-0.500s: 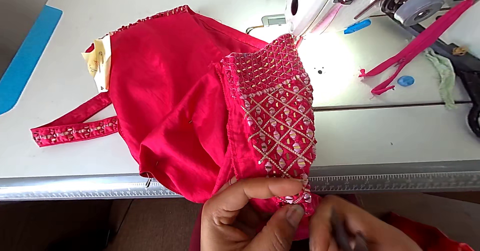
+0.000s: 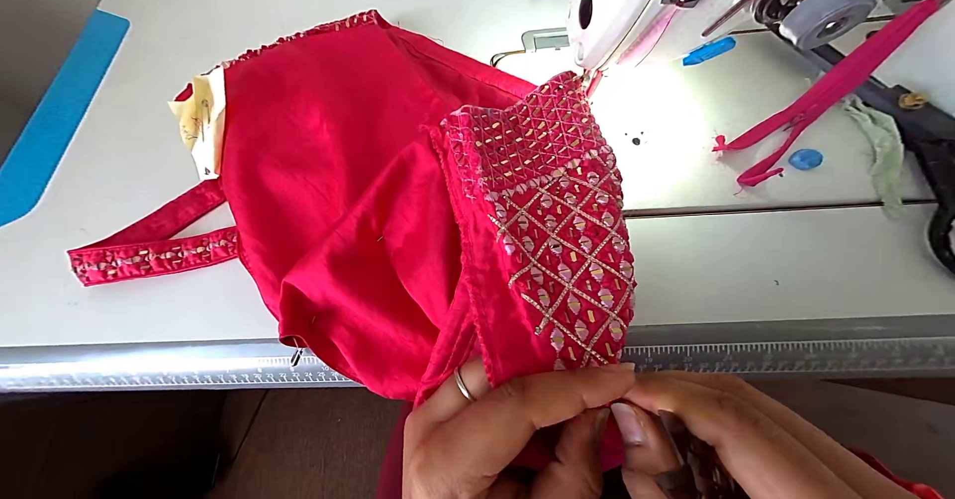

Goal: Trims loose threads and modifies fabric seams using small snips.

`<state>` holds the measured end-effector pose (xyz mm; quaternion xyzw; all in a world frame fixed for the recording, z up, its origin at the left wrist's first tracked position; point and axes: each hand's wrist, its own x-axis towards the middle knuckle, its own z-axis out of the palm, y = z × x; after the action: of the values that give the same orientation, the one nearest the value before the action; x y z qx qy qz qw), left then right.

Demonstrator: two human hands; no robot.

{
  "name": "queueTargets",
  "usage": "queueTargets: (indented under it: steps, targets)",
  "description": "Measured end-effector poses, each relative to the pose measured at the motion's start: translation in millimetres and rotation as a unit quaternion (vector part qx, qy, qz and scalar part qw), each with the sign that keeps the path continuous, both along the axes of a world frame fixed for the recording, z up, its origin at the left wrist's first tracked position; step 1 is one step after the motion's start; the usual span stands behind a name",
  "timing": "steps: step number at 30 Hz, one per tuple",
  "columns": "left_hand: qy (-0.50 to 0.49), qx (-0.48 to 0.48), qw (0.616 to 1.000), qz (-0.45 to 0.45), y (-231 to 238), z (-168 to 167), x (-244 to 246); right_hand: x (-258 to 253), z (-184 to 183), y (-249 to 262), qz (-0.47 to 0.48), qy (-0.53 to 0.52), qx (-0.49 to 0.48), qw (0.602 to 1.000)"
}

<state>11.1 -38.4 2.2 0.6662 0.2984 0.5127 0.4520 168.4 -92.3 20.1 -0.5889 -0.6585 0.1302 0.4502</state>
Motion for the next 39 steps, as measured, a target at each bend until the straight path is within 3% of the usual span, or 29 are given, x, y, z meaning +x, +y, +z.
queueTargets:
  steps: [13, 22, 32, 39]
  targets:
    - [0.024, 0.024, 0.999, 0.008, 2.7, 4.2, 4.6, -1.2, -1.8, 3.4, -0.019, -0.013, -0.006, 1.000]
    - [-0.104, -0.121, 0.982, -0.103, 11.4, 6.3, -4.8, 10.7, -0.8, 3.7, 0.066, 0.210, -0.082, 0.972]
    - [-0.006, -0.006, 0.998, -0.060, 9.9, 5.0, -2.9, 8.4, 2.4, 1.7, 0.026, 0.102, -0.045, 0.993]
    - [-0.136, -0.146, 0.973, -0.116, 12.8, 5.0, -4.2, 5.9, -3.8, 4.5, 0.041, 0.255, -0.062, 0.964]
